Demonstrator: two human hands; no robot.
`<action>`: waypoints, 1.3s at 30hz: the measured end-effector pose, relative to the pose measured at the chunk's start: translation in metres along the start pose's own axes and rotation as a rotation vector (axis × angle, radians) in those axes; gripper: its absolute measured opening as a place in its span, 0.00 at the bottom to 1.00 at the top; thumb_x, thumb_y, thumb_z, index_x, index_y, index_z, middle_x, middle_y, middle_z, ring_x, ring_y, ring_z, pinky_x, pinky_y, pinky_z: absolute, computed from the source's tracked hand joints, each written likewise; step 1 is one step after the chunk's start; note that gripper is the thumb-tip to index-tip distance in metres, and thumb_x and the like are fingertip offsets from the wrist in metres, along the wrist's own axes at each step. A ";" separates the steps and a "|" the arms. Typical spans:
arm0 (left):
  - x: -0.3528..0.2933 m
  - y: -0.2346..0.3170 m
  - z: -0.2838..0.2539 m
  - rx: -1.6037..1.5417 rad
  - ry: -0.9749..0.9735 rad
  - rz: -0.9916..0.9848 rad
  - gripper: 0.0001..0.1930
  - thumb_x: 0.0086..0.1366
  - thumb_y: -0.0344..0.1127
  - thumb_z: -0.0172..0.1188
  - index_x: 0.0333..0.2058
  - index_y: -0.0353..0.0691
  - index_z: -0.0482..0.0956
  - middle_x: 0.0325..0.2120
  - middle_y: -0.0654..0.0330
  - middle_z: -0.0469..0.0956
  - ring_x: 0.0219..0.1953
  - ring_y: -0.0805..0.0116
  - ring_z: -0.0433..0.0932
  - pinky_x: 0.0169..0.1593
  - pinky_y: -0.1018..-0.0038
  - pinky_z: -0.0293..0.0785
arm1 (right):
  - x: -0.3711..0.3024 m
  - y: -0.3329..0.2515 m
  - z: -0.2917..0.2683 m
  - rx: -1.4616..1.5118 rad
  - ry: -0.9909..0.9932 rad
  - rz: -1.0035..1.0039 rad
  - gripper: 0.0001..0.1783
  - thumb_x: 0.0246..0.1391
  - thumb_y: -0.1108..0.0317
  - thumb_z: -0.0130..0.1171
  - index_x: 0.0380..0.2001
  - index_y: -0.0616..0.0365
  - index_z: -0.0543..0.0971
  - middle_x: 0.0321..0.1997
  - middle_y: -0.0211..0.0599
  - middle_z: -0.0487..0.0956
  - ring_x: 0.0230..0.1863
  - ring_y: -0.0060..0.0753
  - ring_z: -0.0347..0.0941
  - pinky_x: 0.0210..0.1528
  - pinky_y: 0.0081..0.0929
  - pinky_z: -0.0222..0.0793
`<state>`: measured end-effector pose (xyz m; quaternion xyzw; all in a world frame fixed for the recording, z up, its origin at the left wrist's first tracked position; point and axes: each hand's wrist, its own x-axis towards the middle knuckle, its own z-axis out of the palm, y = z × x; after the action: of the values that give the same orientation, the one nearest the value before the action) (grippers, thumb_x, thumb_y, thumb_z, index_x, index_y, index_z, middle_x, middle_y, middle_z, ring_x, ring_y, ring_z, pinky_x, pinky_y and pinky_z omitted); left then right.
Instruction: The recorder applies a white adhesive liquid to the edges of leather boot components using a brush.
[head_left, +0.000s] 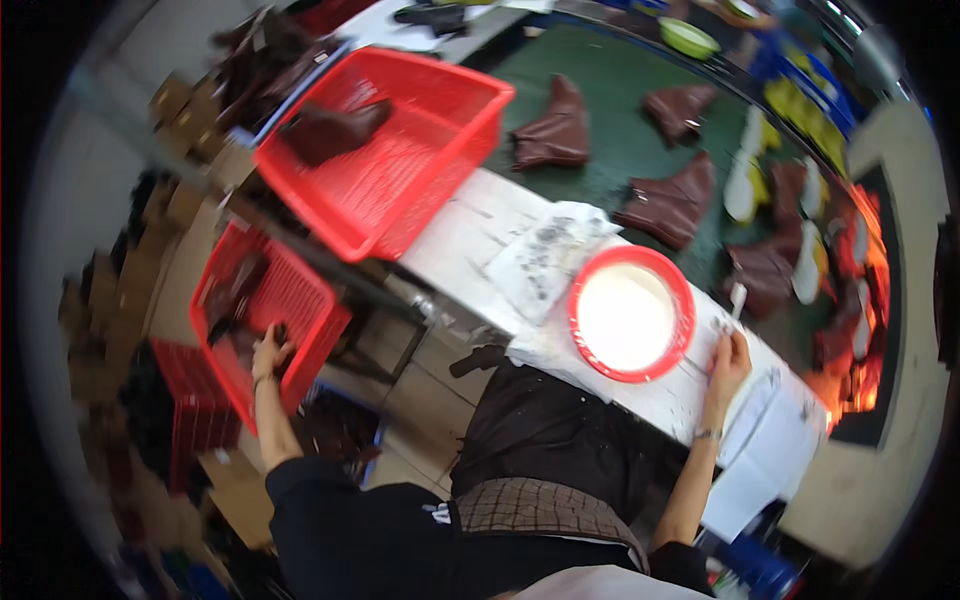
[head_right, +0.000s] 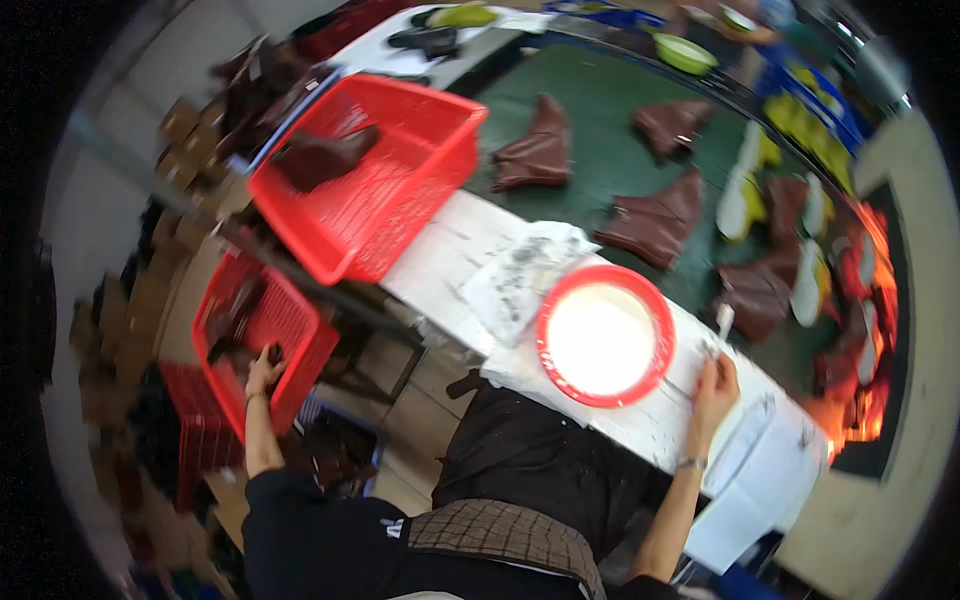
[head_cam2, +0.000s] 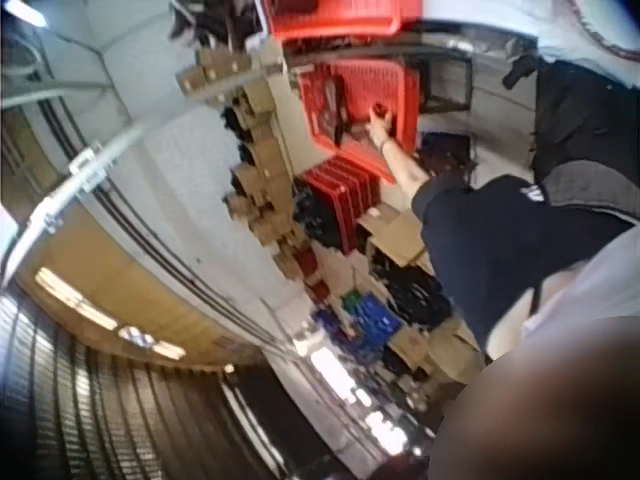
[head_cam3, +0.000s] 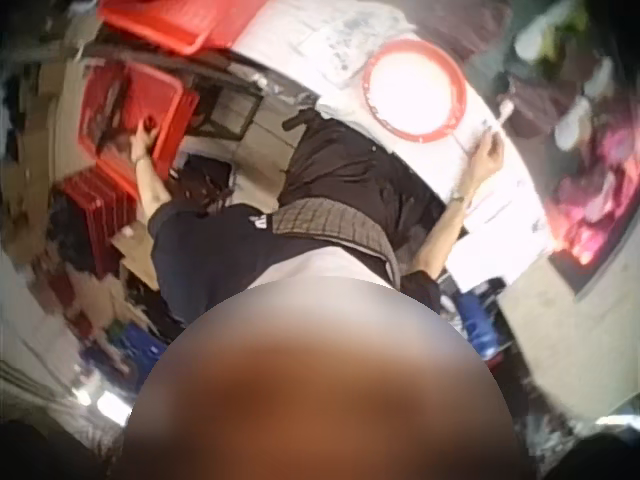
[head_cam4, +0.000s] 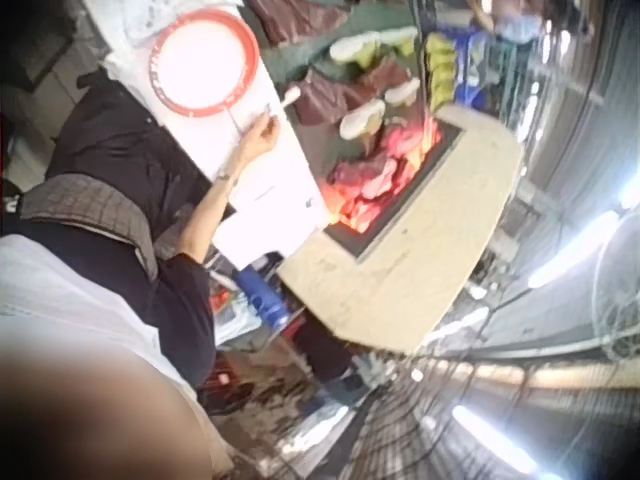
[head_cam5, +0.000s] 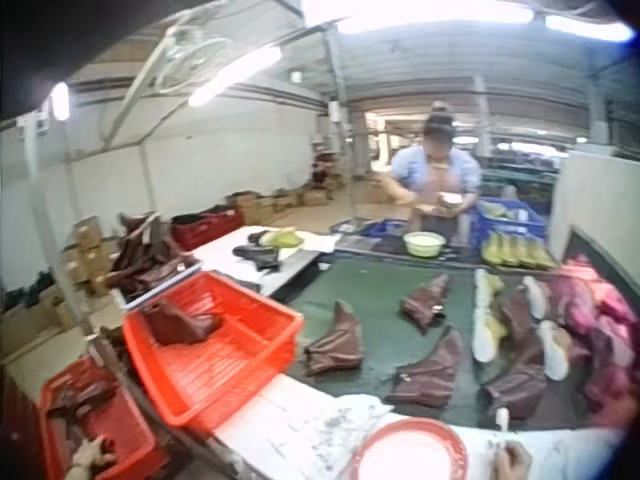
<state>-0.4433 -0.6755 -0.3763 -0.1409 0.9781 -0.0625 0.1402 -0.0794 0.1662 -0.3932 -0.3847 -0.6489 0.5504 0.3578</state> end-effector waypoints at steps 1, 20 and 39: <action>0.010 -0.003 0.000 -0.007 0.040 0.072 0.42 0.56 0.52 0.70 0.70 0.62 0.64 0.54 0.30 0.76 0.57 0.32 0.77 0.58 0.51 0.76 | 0.001 0.001 0.000 0.029 0.009 0.008 0.10 0.67 0.69 0.60 0.47 0.62 0.81 0.25 0.20 0.73 0.20 0.09 0.62 0.19 0.13 0.54; -0.270 0.135 -0.193 -1.614 0.601 0.651 0.32 0.64 0.21 0.49 0.68 0.42 0.66 0.60 0.51 0.73 0.62 0.54 0.72 0.64 0.58 0.75 | -0.007 -0.028 0.006 0.118 -0.025 0.074 0.10 0.69 0.67 0.59 0.46 0.62 0.83 0.23 0.21 0.73 0.19 0.11 0.62 0.18 0.13 0.56; -0.187 0.421 -0.105 -0.887 0.306 1.095 0.30 0.65 0.35 0.65 0.64 0.31 0.71 0.53 0.40 0.79 0.51 0.52 0.81 0.54 0.60 0.77 | -0.045 -0.147 0.049 -1.086 -0.404 -0.592 0.05 0.53 0.65 0.67 0.32 0.52 0.87 0.34 0.33 0.80 0.38 0.41 0.80 0.37 0.39 0.77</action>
<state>-0.4105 -0.2108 -0.2965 0.3361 0.8504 0.4007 -0.0576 -0.1186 0.0901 -0.2563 -0.2048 -0.9678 0.0836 0.1199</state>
